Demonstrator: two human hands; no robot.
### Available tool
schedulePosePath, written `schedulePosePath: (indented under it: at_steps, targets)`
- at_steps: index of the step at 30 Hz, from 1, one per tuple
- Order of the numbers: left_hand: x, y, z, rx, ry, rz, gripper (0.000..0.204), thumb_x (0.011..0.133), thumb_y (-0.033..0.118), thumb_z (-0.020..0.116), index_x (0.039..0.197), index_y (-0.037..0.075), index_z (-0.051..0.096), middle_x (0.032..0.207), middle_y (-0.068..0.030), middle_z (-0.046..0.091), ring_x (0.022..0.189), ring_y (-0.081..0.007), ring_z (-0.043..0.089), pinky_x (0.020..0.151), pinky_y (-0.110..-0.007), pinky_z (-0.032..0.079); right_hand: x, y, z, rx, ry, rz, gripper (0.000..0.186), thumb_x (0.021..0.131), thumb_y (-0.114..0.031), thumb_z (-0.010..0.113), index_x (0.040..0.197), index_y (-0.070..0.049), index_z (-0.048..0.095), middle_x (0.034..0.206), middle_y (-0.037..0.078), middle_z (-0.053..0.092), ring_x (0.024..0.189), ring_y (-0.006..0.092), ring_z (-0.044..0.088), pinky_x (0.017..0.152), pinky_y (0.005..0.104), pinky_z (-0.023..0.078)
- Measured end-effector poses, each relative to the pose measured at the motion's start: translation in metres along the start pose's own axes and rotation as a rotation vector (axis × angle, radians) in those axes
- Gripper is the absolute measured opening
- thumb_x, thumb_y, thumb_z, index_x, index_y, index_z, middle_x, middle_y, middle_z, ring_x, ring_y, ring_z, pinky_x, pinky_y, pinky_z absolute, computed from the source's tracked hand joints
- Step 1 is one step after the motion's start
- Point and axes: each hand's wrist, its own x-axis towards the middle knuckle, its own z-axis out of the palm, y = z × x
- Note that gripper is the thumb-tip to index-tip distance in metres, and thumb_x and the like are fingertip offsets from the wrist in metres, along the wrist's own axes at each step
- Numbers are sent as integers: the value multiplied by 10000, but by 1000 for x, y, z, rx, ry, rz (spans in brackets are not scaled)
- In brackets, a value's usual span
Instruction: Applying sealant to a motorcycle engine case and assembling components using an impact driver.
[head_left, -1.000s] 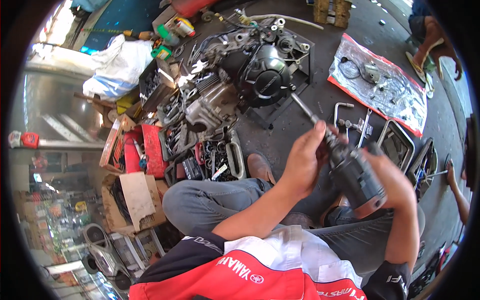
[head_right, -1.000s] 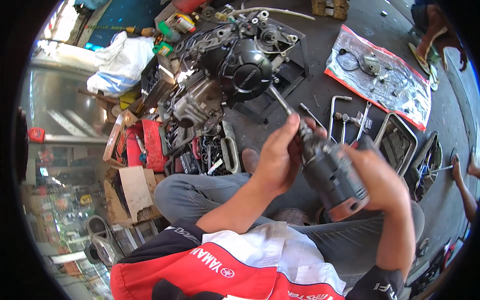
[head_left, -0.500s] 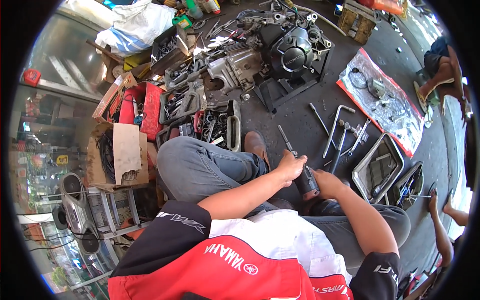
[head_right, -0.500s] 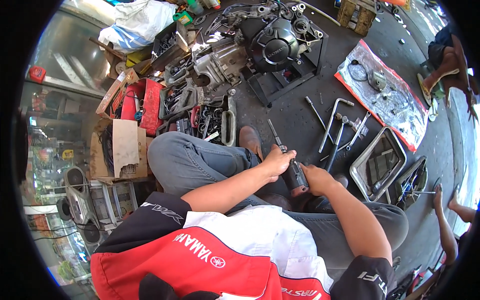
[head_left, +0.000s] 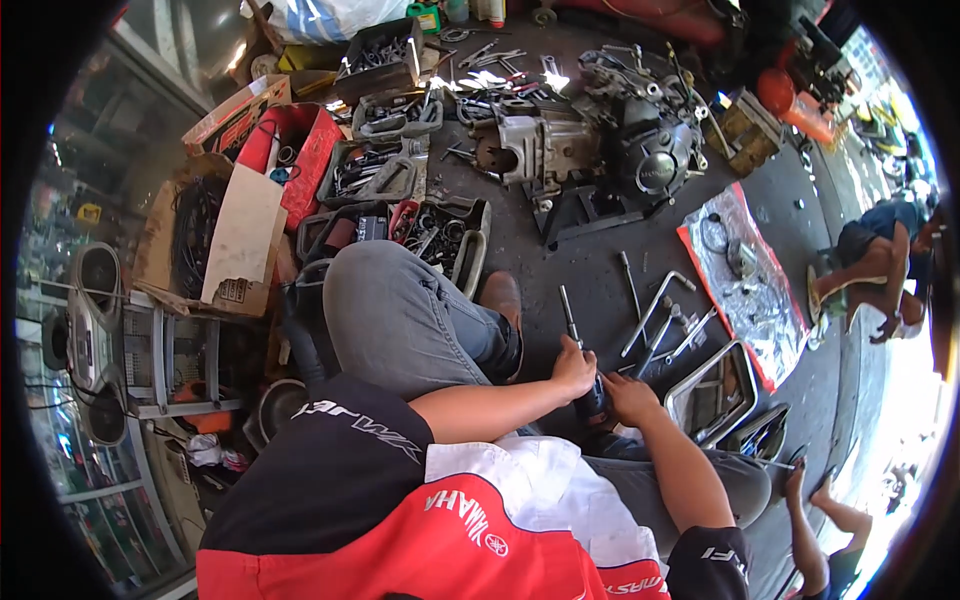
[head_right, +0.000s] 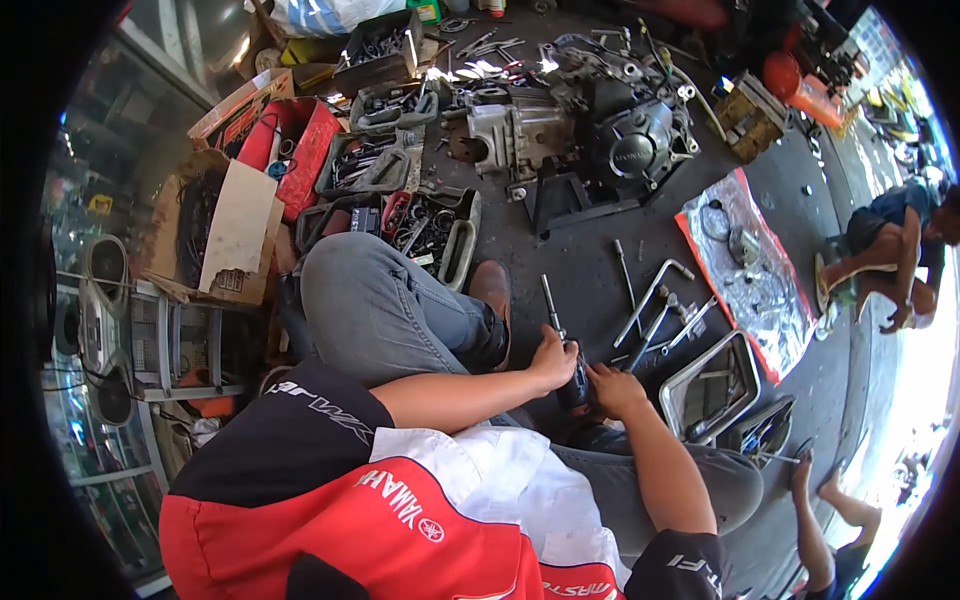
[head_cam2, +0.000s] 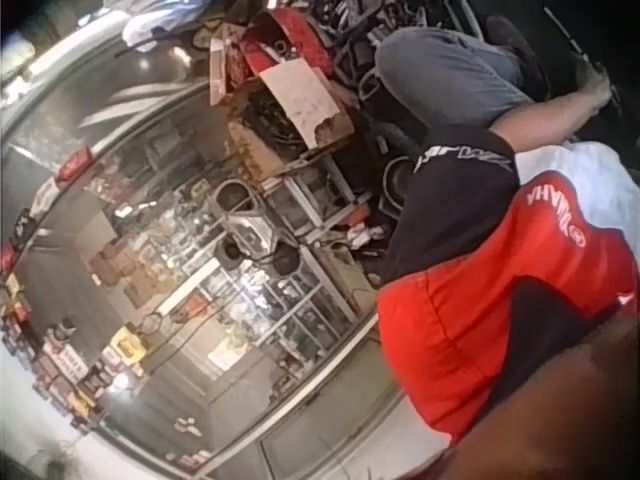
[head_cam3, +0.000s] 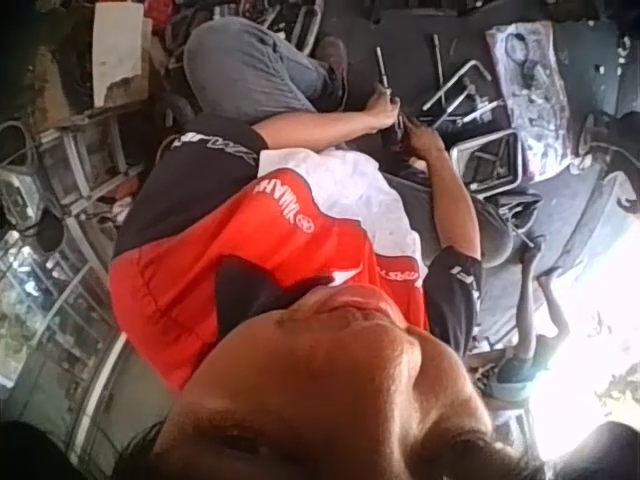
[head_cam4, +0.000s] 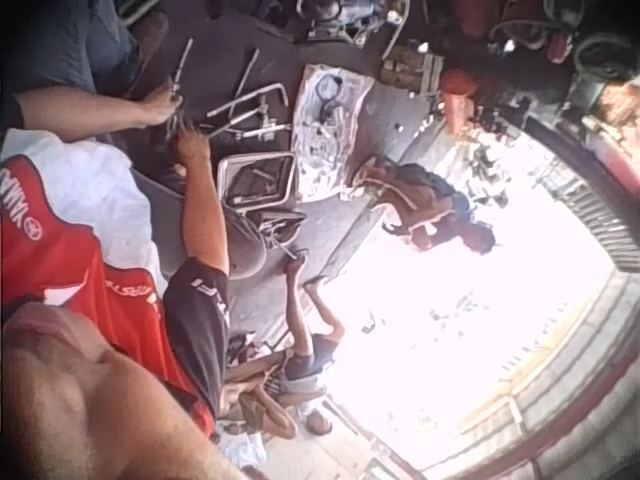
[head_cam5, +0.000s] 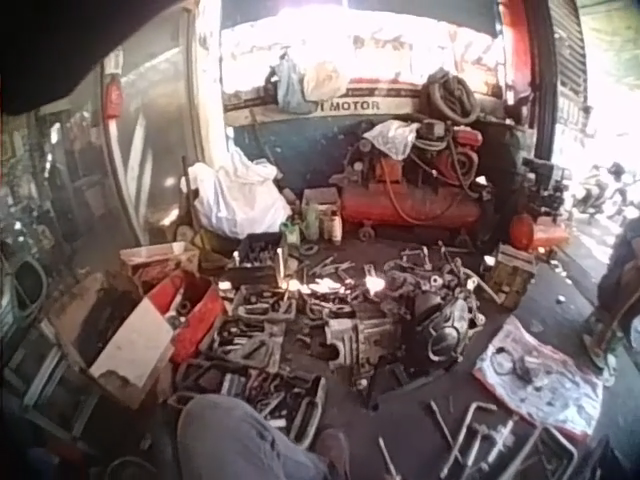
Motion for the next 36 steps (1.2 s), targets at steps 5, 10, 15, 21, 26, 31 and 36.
schedulePosePath:
  at_steps: [5,10,15,21,26,31,36]
  targets:
    - [-11,44,-34,-47,-92,-79,625,973,318,586,1332,-104,297,1094,-344,642,1012,-465,668,869,-511,533,4,-3,-10,19,-62,67,508,845,-131,623,1344,-75,542,1310,154,613,1119,358,665,929,469,551]
    - [-5,57,-57,-67,-216,-189,648,930,358,664,1317,-65,365,1129,-313,651,1083,-459,654,943,-486,524,16,-7,-37,28,-189,132,518,823,-177,688,1313,-58,571,1279,176,643,1130,390,655,945,486,541]
    - [-1,66,-76,-131,-342,-234,668,894,410,741,1282,-67,481,1243,-278,607,1193,-372,608,973,-427,489,25,14,-66,214,-54,214,480,842,-221,710,1273,-39,602,1216,204,674,1149,397,643,957,488,529]
    - [24,143,-154,-232,305,379,601,848,329,765,1265,-9,496,1255,-216,509,1149,-347,521,967,-454,442,19,54,-119,320,417,300,487,895,-294,718,1289,-26,616,1125,250,688,1052,422,670,883,489,534]
    - [98,248,-320,-429,528,649,269,931,263,710,1049,37,626,986,-38,663,897,-132,612,850,-286,485,41,43,-186,504,922,195,474,894,-253,735,1274,2,609,1081,218,665,973,366,662,904,431,519]
    - [202,231,-393,84,387,445,551,894,450,718,1129,-45,655,1020,-120,701,935,-222,636,869,-356,483,71,-1,-254,445,1406,233,673,888,-335,761,1411,-12,487,1365,235,500,1271,406,491,1091,450,404]
    - [225,221,-384,-382,-193,47,546,903,532,672,1246,107,654,1214,-30,670,1057,-193,609,940,-343,465,108,-23,-284,370,1621,330,891,822,-495,792,1486,-45,403,1468,230,373,1384,422,325,1165,519,258]
